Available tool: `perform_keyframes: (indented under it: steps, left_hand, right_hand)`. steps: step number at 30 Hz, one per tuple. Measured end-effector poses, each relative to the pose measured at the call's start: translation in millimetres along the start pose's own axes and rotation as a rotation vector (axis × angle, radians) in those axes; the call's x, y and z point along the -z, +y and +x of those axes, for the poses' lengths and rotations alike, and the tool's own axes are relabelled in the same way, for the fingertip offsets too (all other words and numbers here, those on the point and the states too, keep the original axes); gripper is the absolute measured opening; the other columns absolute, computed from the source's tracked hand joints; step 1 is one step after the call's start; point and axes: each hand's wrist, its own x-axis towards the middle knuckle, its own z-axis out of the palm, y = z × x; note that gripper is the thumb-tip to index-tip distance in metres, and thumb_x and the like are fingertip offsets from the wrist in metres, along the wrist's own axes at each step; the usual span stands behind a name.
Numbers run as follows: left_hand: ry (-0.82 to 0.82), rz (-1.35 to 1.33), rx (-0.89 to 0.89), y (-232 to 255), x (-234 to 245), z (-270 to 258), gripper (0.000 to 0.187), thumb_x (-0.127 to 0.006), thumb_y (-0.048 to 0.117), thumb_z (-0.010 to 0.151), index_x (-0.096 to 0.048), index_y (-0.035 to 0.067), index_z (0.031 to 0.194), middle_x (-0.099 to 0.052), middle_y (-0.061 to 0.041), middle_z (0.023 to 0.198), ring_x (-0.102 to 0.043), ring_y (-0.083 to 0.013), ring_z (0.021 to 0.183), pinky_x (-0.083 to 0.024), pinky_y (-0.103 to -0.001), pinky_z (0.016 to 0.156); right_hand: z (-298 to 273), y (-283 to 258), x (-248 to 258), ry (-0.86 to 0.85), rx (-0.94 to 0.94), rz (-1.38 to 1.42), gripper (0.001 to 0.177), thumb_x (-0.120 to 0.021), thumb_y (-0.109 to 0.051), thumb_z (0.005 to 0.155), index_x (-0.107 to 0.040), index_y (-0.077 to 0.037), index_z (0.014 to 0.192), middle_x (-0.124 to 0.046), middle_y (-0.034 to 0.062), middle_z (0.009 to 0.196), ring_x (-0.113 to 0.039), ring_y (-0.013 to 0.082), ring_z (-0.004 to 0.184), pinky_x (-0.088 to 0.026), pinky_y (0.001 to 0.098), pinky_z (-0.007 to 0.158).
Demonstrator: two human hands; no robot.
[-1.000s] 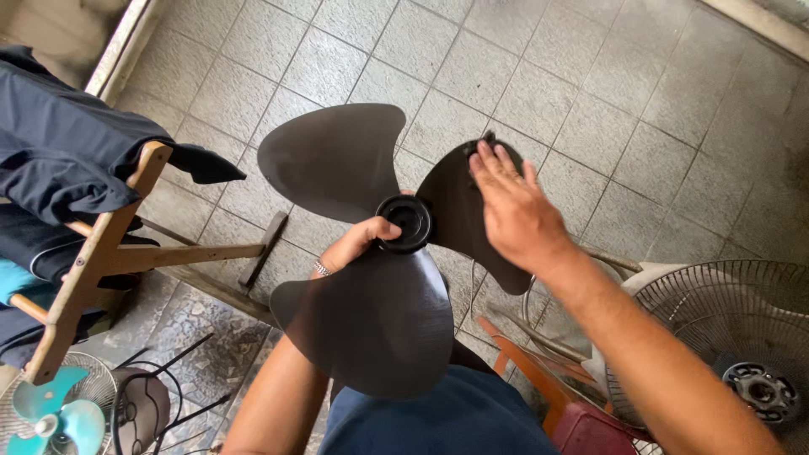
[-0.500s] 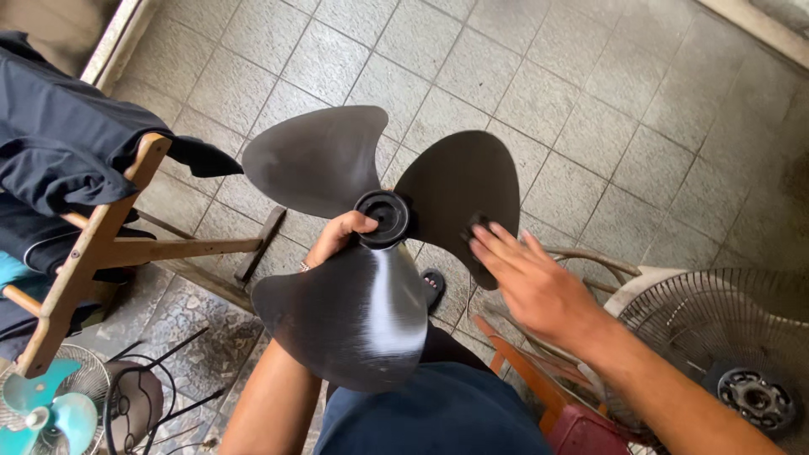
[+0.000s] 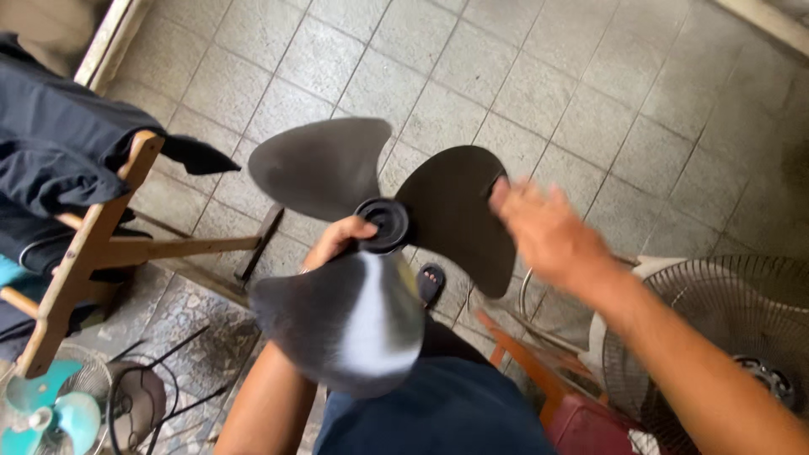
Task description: The person holds a three-blade fan rotor and wipes each blade with a dark cloth, then switches to a white cloth to continue wiping the blades and central hub. The person rotates the rotor to access different sides and finishes by wiping the hub area.
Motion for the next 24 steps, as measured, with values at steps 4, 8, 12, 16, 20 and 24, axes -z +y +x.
perform_keyframes:
  steps: [4,8,12,16,20,24]
  left_hand:
    - [0.062,-0.038,0.087,8,-8,11,0.026,-0.058,0.018,0.087,-0.064,0.002,0.108,-0.067,-0.01,0.081,-0.064,-0.0175,0.068,-0.051,-0.028,0.066]
    - [0.042,-0.061,0.31,20,-24,0,0.035,-0.053,0.022,0.073,-0.061,0.006,0.103,-0.067,-0.016,0.073,-0.067,-0.0317,0.064,-0.055,-0.039,0.063]
    - [-0.204,0.136,-0.149,10,-32,-20,0.032,-0.054,0.016,0.084,-0.047,0.01,0.114,-0.064,-0.027,0.084,-0.065,-0.0457,0.072,-0.056,-0.051,0.068]
    - [-0.262,-0.144,0.184,21,-23,-2,0.044,-0.055,0.02,0.079,-0.051,0.009,0.121,-0.065,-0.024,0.079,-0.067,-0.0416,0.07,-0.057,-0.048,0.068]
    - [-0.131,-0.104,0.219,17,-11,4,0.046,-0.057,0.015,0.082,-0.052,0.005,0.127,-0.065,-0.015,0.085,-0.065,-0.0303,0.07,-0.054,-0.043,0.069]
    - [-0.162,-0.057,0.216,7,-9,10,0.049,-0.057,0.014,0.085,-0.053,0.004,0.133,-0.065,-0.014,0.089,-0.063,-0.0262,0.073,-0.051,-0.039,0.071]
  right_hand:
    - [13,-29,-24,-0.127,0.092,-0.252,0.056,-0.057,-0.008,0.073,-0.05,-0.004,0.128,-0.044,0.0178,0.14,-0.041,0.0365,0.131,-0.035,0.0561,0.1]
    - [14,-19,-14,-0.021,0.085,-0.039,0.052,-0.052,-0.009,0.082,-0.048,-0.001,0.134,-0.044,0.0192,0.143,-0.04,0.0351,0.132,-0.033,0.0585,0.102]
    - [23,6,5,0.108,-0.113,0.143,0.043,-0.049,-0.006,0.092,-0.049,0.003,0.134,-0.045,0.0206,0.144,-0.04,0.0363,0.134,-0.035,0.0513,0.105]
    - [-9,-12,2,0.191,-0.142,0.287,0.034,-0.048,-0.004,0.094,-0.056,0.006,0.125,-0.049,0.0241,0.138,-0.051,0.0349,0.128,-0.042,0.04,0.106]
    - [-12,-20,-5,0.231,-0.256,0.317,0.032,-0.05,-0.003,0.092,-0.059,0.006,0.122,-0.055,0.0238,0.131,-0.054,0.0358,0.123,-0.045,0.0376,0.1]
    - [17,6,-3,0.292,-0.239,0.297,0.033,-0.051,-0.002,0.093,-0.057,0.007,0.124,-0.055,0.024,0.132,-0.054,0.0365,0.123,-0.046,0.0384,0.102]
